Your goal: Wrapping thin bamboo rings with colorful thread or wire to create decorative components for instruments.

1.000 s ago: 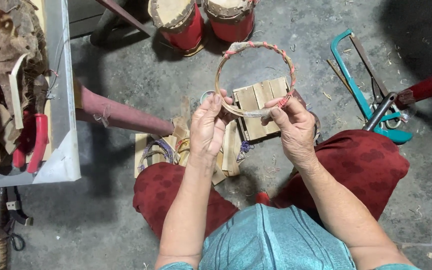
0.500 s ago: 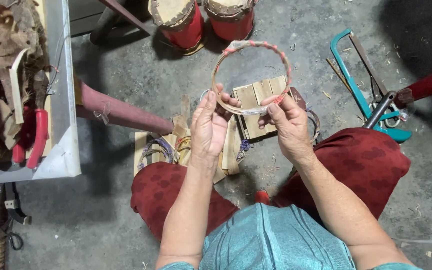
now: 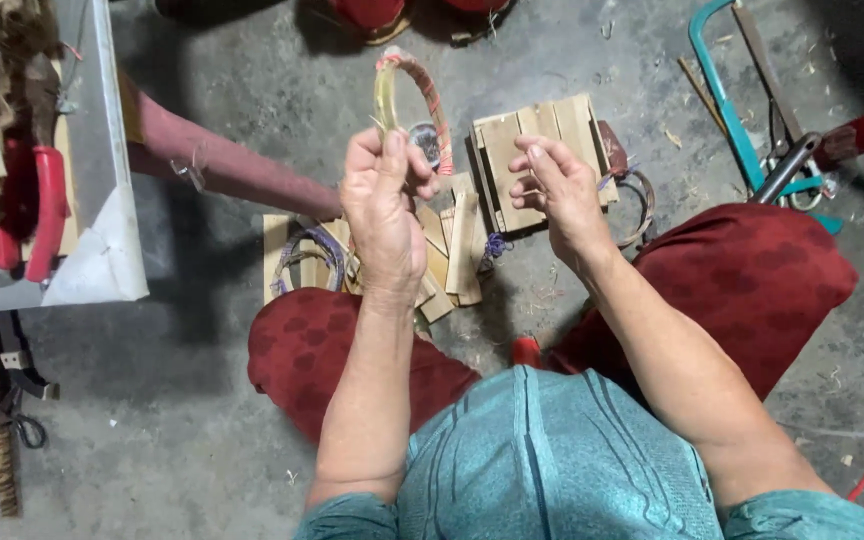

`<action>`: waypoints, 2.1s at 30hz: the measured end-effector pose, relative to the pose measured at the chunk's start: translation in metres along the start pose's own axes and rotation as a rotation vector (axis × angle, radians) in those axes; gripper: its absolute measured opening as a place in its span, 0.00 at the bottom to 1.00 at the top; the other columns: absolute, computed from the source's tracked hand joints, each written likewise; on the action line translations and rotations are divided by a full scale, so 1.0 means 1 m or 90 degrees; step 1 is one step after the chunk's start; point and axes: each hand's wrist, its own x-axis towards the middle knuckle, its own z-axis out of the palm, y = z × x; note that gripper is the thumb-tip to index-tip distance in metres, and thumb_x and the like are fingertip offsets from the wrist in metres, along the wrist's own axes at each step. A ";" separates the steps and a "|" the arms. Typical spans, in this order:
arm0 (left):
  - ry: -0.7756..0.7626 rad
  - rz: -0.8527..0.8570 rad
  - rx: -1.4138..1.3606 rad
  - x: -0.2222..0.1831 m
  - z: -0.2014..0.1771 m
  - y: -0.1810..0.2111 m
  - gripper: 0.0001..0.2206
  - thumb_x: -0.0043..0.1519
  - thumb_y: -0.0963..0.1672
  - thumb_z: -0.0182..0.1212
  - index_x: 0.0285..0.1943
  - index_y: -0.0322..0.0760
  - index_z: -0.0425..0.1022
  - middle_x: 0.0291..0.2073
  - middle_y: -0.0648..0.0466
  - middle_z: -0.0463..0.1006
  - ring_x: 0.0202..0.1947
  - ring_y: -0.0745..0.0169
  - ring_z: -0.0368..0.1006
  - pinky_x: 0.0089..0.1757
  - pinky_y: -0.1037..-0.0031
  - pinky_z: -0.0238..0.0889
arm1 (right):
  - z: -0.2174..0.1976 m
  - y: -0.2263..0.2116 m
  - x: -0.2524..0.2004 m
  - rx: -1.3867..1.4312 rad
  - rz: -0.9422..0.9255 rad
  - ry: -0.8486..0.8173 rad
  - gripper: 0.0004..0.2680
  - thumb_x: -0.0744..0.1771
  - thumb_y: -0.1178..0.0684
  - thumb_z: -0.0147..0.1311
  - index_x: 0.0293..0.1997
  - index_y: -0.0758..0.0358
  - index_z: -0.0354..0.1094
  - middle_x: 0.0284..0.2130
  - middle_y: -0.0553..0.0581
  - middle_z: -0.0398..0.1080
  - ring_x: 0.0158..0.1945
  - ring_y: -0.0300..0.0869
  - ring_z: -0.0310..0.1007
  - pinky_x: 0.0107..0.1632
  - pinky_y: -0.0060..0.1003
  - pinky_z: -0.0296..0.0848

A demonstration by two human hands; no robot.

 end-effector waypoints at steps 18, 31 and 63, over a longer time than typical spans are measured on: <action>0.051 0.023 0.050 -0.018 -0.029 0.033 0.09 0.69 0.47 0.57 0.45 0.37 0.73 0.20 0.54 0.71 0.23 0.70 0.66 0.32 0.81 0.62 | -0.070 0.300 0.018 -1.127 -0.160 -0.333 0.13 0.70 0.53 0.44 0.64 0.49 0.62 0.58 0.58 0.60 0.38 0.60 0.79 0.42 0.49 0.82; -0.019 0.053 0.111 -0.027 -0.031 0.041 0.13 0.70 0.42 0.51 0.57 0.30 0.77 0.26 0.47 0.78 0.31 0.69 0.71 0.39 0.80 0.64 | -0.029 0.256 0.031 -0.946 0.002 -0.286 0.05 0.63 0.55 0.58 0.36 0.62 0.80 0.25 0.65 0.76 0.31 0.60 0.81 0.32 0.52 0.79; -0.243 0.171 0.426 -0.040 0.033 -0.005 0.09 0.67 0.42 0.62 0.54 0.35 0.80 0.28 0.49 0.77 0.30 0.62 0.75 0.37 0.71 0.73 | -0.023 0.023 0.032 0.334 0.003 -0.124 0.11 0.70 0.45 0.54 0.45 0.65 0.65 0.41 0.65 0.74 0.40 0.48 0.76 0.31 0.30 0.72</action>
